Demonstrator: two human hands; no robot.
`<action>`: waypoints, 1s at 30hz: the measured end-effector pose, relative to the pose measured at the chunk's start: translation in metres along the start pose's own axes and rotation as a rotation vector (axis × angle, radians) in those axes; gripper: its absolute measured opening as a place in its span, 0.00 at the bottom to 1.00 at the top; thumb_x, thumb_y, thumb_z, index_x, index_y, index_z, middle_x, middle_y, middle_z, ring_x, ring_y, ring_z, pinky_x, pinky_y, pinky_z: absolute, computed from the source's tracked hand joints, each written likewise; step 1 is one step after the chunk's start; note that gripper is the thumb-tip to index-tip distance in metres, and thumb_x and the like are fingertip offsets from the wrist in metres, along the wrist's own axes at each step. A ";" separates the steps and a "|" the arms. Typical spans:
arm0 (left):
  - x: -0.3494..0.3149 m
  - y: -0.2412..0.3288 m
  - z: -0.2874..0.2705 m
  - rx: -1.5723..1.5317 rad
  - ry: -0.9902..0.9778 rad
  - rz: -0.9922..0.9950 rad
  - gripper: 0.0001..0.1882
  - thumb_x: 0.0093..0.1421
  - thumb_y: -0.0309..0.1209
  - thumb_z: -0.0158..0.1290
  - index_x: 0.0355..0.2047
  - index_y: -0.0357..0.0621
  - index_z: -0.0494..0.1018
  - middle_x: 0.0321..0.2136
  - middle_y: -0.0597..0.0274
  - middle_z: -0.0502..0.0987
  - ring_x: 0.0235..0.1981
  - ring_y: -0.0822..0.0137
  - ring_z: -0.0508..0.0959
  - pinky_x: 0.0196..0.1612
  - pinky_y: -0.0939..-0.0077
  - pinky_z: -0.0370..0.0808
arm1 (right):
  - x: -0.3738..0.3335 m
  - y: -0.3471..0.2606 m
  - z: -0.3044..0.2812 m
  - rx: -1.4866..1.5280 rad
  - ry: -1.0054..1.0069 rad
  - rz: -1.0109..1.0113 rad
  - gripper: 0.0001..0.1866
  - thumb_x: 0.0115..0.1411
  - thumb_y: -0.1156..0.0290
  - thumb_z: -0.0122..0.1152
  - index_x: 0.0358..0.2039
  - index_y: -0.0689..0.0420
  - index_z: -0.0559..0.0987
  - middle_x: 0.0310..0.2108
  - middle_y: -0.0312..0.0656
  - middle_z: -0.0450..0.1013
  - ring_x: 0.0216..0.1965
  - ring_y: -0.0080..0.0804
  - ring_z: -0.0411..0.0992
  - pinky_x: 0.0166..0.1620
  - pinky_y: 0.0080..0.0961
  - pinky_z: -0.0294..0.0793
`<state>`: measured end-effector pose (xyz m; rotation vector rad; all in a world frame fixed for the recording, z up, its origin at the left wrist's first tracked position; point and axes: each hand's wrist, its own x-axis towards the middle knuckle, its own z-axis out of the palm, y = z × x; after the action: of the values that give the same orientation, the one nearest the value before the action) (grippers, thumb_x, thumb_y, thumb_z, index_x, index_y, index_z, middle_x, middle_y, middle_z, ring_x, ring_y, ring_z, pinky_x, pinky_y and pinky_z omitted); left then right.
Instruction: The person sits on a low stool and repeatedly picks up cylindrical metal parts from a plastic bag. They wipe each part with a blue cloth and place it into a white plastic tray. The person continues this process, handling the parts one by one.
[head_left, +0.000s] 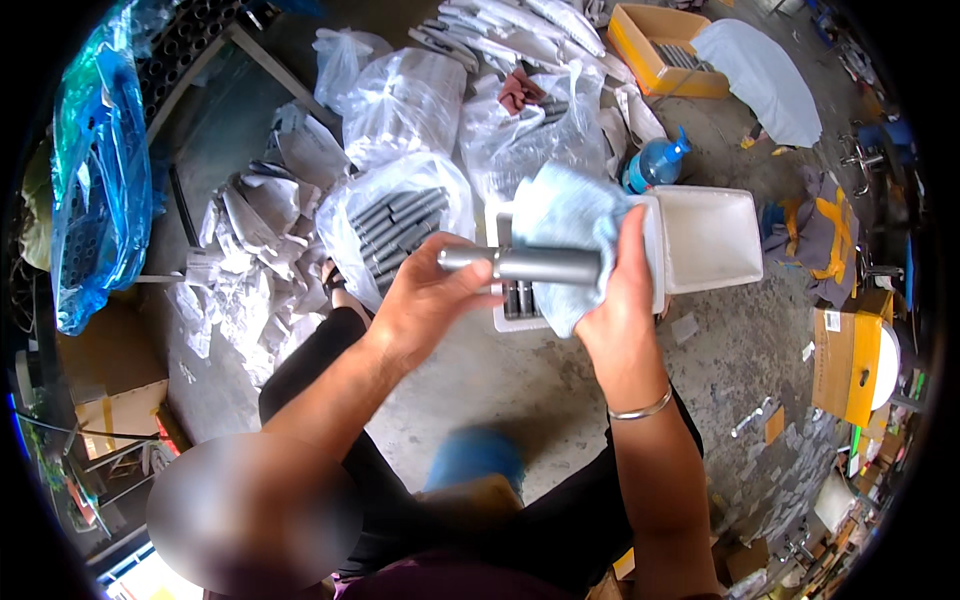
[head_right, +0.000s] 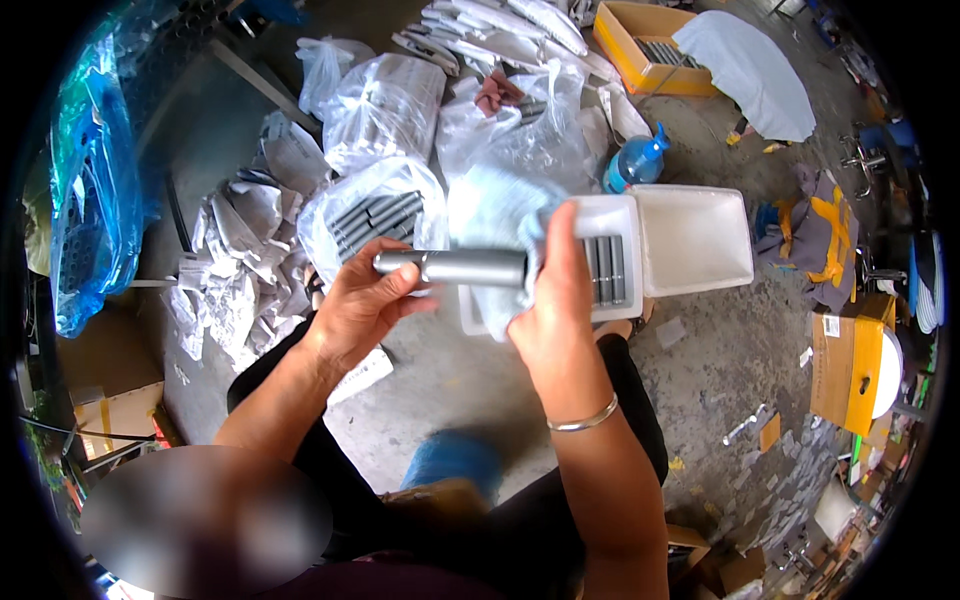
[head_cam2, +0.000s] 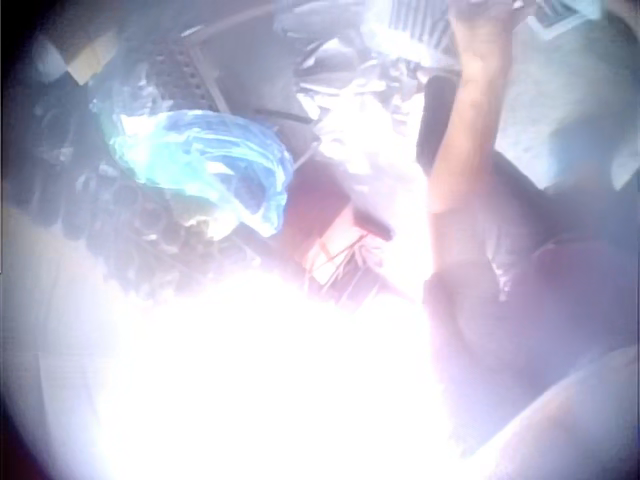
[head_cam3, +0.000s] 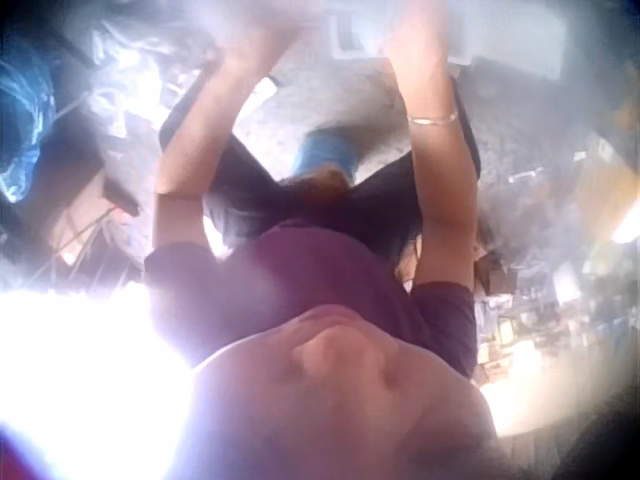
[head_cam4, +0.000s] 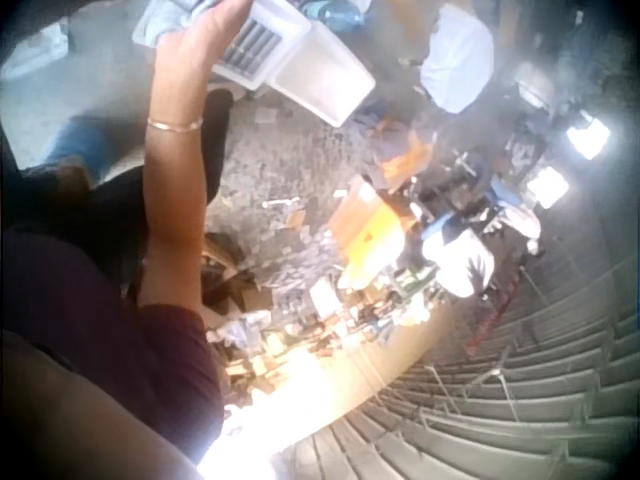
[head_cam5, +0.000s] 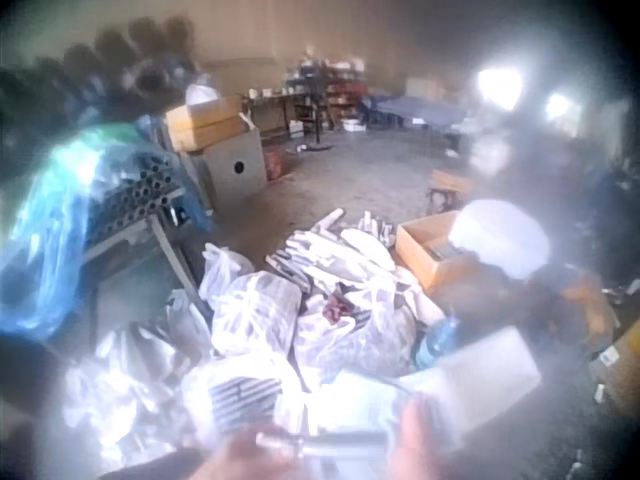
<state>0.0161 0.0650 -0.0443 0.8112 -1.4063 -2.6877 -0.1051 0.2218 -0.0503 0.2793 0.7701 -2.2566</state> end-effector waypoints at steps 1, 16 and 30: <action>0.005 -0.001 -0.002 0.323 -0.094 0.051 0.17 0.56 0.35 0.59 0.40 0.37 0.69 0.33 0.58 0.75 0.34 0.67 0.78 0.33 0.77 0.77 | 0.000 -0.005 -0.006 0.030 0.048 0.018 0.33 0.63 0.42 0.41 0.56 0.58 0.65 0.53 0.44 0.68 0.55 0.39 0.66 0.58 0.40 0.65; -0.007 -0.012 0.019 -0.181 -0.671 -0.496 0.25 0.54 0.51 0.57 0.35 0.41 0.71 0.17 0.64 0.69 0.15 0.74 0.67 0.16 0.81 0.61 | 0.002 0.004 -0.001 -0.263 -0.200 0.004 0.32 0.53 0.45 0.62 0.49 0.57 0.71 0.41 0.40 0.73 0.44 0.33 0.71 0.45 0.33 0.74; 0.006 -0.044 0.036 0.584 -0.093 -0.105 0.13 0.53 0.32 0.59 0.34 0.36 0.72 0.17 0.67 0.69 0.16 0.78 0.66 0.17 0.80 0.60 | 0.012 0.027 0.025 -0.603 0.125 -0.343 0.15 0.57 0.60 0.64 0.35 0.58 0.75 0.30 0.33 0.71 0.30 0.20 0.69 0.31 0.23 0.72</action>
<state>0.0053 0.1177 -0.0635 0.7978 -2.2805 -2.4193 -0.0942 0.1847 -0.0471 -0.0053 1.6148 -2.1959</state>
